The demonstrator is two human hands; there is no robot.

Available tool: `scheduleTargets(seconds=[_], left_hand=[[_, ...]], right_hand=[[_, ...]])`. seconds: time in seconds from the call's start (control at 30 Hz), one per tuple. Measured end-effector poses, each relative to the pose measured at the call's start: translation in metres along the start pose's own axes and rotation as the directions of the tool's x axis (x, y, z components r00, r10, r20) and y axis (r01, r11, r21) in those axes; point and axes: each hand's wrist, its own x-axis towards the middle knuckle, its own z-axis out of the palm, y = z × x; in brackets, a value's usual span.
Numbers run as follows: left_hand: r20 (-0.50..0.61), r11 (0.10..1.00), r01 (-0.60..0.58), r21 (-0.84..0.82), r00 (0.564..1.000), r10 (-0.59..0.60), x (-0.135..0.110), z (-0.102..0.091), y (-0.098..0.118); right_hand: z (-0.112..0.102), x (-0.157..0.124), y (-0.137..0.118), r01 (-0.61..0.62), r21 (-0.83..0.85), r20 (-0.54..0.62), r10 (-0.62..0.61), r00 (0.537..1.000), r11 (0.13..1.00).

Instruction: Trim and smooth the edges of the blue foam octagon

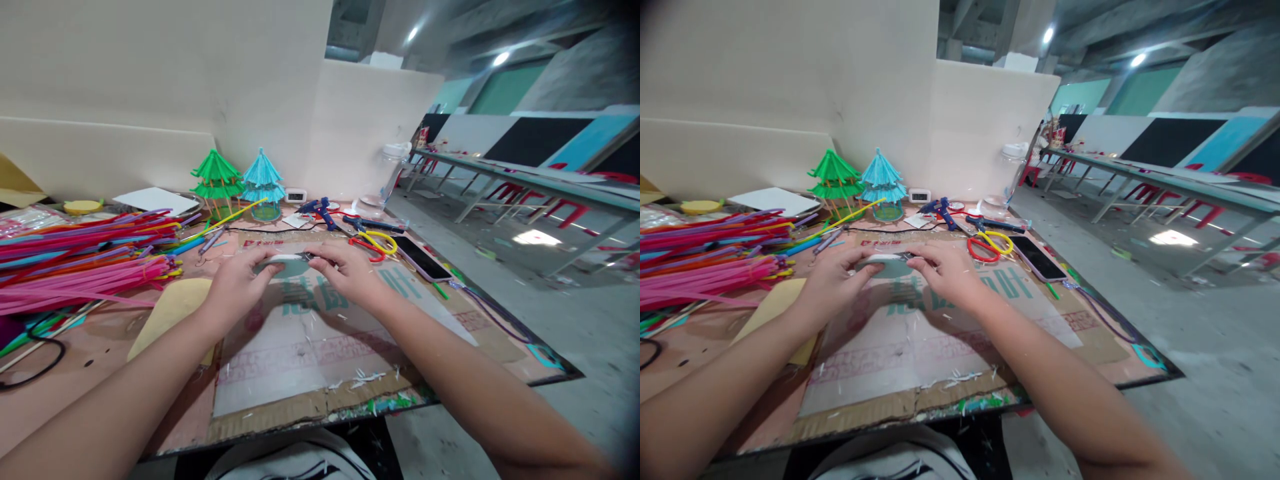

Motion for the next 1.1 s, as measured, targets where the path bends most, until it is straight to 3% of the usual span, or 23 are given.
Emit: scheduleTargets(seconds=[0.27, 0.4, 0.63, 1.1], left_hand=[[0.062, 0.999, 0.002, -0.037, 0.998, 0.001, -0.0013, 0.0003, 0.0033], [0.029, 0.999, 0.031, -0.038, 0.999, -0.030, 0.0004, -0.0015, 0.0032], [0.005, 0.999, -0.013, 0.034, 1.000, 0.013, -0.0008, -0.0014, 0.0009], [0.065, 1.000, 0.000, 0.001, 0.998, -0.001, -0.0005, 0.0010, 0.0000]], right_hand=[[0.0026, 0.0002, 0.0012, -0.001, 0.051, -0.041, 0.003, 0.999, 0.999], [0.0011, 0.0007, 0.0019, -0.030, 0.062, -0.072, 0.034, 0.997, 0.998], [-0.0001, -0.0004, 0.0007, 0.001, 0.015, -0.029, -0.001, 1.000, 1.000], [0.0056, -0.0003, -0.0009, 0.001, 0.032, -0.013, 0.000, 1.000, 0.999]])
